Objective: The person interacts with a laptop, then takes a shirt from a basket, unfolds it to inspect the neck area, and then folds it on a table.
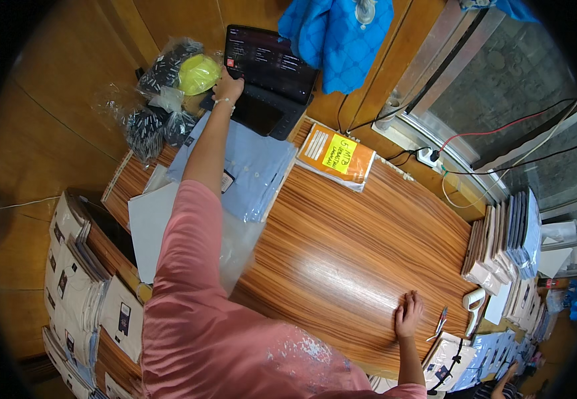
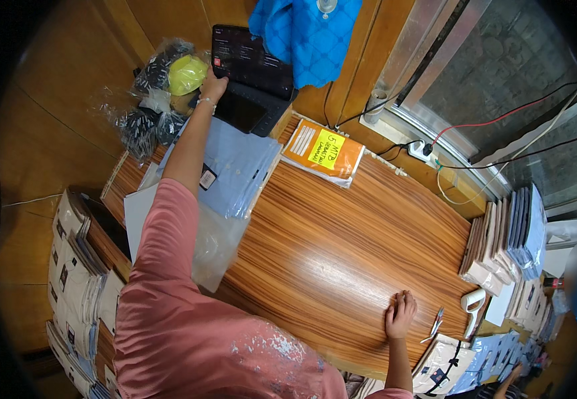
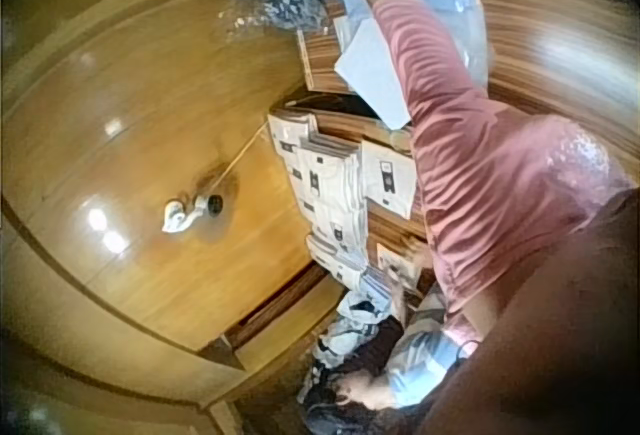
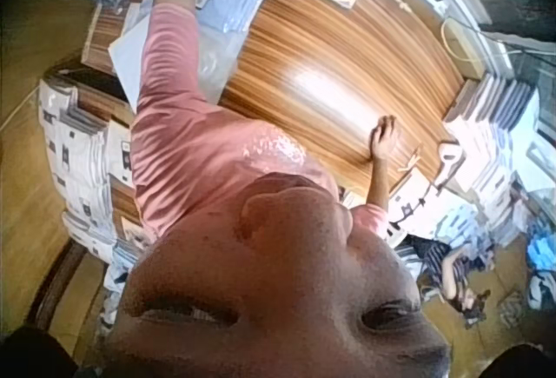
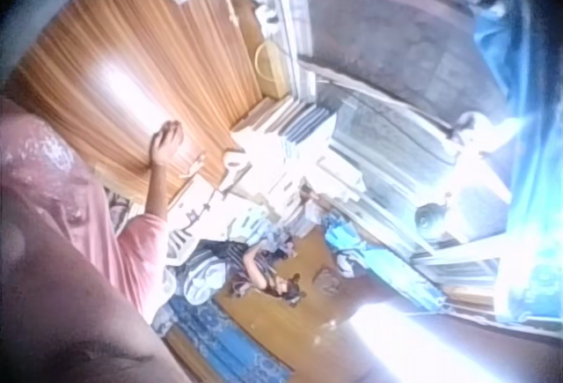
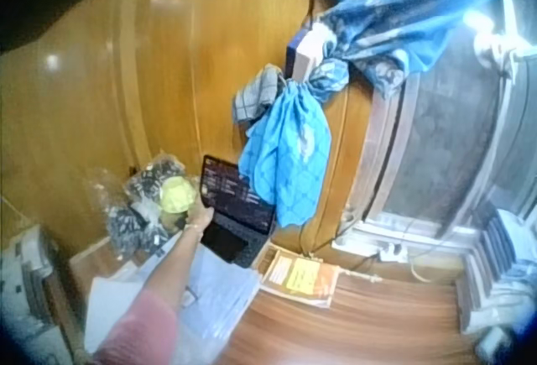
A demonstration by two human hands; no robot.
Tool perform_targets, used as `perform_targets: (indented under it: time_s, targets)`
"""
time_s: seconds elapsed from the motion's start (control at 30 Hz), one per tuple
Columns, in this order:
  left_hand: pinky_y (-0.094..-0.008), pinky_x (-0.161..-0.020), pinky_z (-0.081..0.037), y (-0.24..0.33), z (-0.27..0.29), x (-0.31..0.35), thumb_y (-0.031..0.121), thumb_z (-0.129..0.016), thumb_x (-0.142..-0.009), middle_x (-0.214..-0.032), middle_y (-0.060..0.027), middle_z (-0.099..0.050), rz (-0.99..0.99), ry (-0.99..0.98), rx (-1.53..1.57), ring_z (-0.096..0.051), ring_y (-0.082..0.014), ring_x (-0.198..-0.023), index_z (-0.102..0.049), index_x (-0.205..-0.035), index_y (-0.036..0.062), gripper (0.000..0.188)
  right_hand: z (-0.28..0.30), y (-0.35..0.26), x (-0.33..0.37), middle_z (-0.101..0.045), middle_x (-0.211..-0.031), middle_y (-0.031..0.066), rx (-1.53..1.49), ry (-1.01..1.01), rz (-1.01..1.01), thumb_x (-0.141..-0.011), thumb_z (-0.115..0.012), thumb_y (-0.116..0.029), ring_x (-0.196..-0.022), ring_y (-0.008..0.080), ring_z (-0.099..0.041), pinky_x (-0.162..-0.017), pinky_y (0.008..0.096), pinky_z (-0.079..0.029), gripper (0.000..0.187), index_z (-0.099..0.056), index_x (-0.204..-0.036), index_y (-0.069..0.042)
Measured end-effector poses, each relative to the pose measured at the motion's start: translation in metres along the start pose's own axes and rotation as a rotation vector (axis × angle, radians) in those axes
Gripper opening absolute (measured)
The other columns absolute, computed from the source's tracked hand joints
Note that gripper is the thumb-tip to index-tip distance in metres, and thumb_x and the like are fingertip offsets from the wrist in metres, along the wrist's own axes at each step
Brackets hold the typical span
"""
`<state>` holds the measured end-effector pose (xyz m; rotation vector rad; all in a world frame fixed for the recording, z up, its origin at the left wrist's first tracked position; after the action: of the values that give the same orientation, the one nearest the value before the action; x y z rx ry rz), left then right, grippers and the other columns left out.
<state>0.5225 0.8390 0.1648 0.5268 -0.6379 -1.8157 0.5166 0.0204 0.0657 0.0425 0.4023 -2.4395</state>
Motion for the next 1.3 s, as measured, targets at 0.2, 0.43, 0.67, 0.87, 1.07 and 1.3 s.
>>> perform_targets:
  time_s: [0.2,0.43,0.67,0.87,1.07,1.3]
  targets:
    - [-0.0566,-0.103,-0.024,0.002,-0.009,-0.007,0.037,-0.055,-0.082,-0.132,-0.0137,-0.05,-0.062,-0.028,-0.012,-0.043,-0.0374,-0.123,-0.014,-0.147,0.0227,0.079,0.003,-0.002,-0.003,-0.044,-0.129,0.0202,-0.002,0.008,-0.006,-0.08,-0.053,-0.017,-0.122,0.0393,-0.038,-0.103,0.053,-0.026,0.041,-0.051,-0.119,-0.002]
    - [-0.0544,-0.103,-0.027,-0.015,-0.017,-0.049,0.027,-0.046,-0.082,-0.135,-0.0157,-0.047,-0.162,-0.02,-0.031,-0.047,-0.0369,-0.122,-0.014,-0.147,0.0265,0.073,-0.003,0.0,-0.003,-0.044,-0.128,0.0206,-0.008,0.005,0.008,-0.08,-0.054,-0.016,-0.123,0.0384,-0.038,-0.103,0.053,-0.026,0.042,-0.05,-0.119,-0.003]
    - [-0.0487,-0.089,-0.042,0.006,-0.008,-0.006,0.026,-0.052,-0.081,-0.114,-0.0191,-0.061,-0.182,0.054,-0.111,-0.059,-0.0366,-0.105,-0.024,-0.144,0.0238,0.07,0.005,-0.002,-0.002,-0.045,-0.128,0.0197,0.002,0.009,-0.004,-0.079,-0.055,-0.015,-0.124,0.0368,-0.038,-0.104,0.0529,-0.025,0.042,-0.051,-0.12,-0.005]
    - [-0.0479,-0.084,-0.046,0.029,0.017,0.018,0.027,-0.054,-0.081,-0.103,-0.02,-0.064,-0.227,0.1,-0.176,-0.062,-0.0373,-0.095,-0.022,-0.144,0.0245,0.071,0.005,-0.004,-0.005,-0.045,-0.128,0.0197,-0.002,0.014,0.009,-0.079,-0.054,-0.016,-0.122,0.0371,-0.039,-0.104,0.0524,-0.025,0.042,-0.051,-0.119,-0.004]
    - [-0.0468,-0.081,-0.048,0.043,0.028,0.01,0.027,-0.055,-0.081,-0.1,-0.0212,-0.064,-0.245,0.104,-0.152,-0.062,-0.039,-0.092,-0.023,-0.144,0.0264,0.071,0.003,-0.003,-0.003,-0.045,-0.128,0.0199,-0.036,0.028,0.014,-0.079,-0.053,-0.017,-0.122,0.0373,-0.039,-0.103,0.052,-0.026,0.04,-0.052,-0.117,-0.003]
    - [-0.0458,-0.079,-0.048,0.044,0.015,0.004,0.025,-0.056,-0.08,-0.101,-0.0223,-0.064,-0.309,0.07,-0.132,-0.062,-0.0383,-0.093,-0.022,-0.144,0.0245,0.073,0.004,-0.004,-0.006,-0.045,-0.128,0.0199,-0.037,0.023,0.006,-0.081,-0.053,-0.019,-0.123,0.0372,-0.039,-0.103,0.0528,-0.025,0.04,-0.052,-0.118,-0.004]
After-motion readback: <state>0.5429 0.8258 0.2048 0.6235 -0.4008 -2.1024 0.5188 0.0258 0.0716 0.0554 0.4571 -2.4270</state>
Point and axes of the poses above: each hand's wrist, its own x-axis away from the middle knuckle, its own z-axis out of the back of the hand, y = z × x, the point moved 8 cm from there along -x, towards the middle knuckle
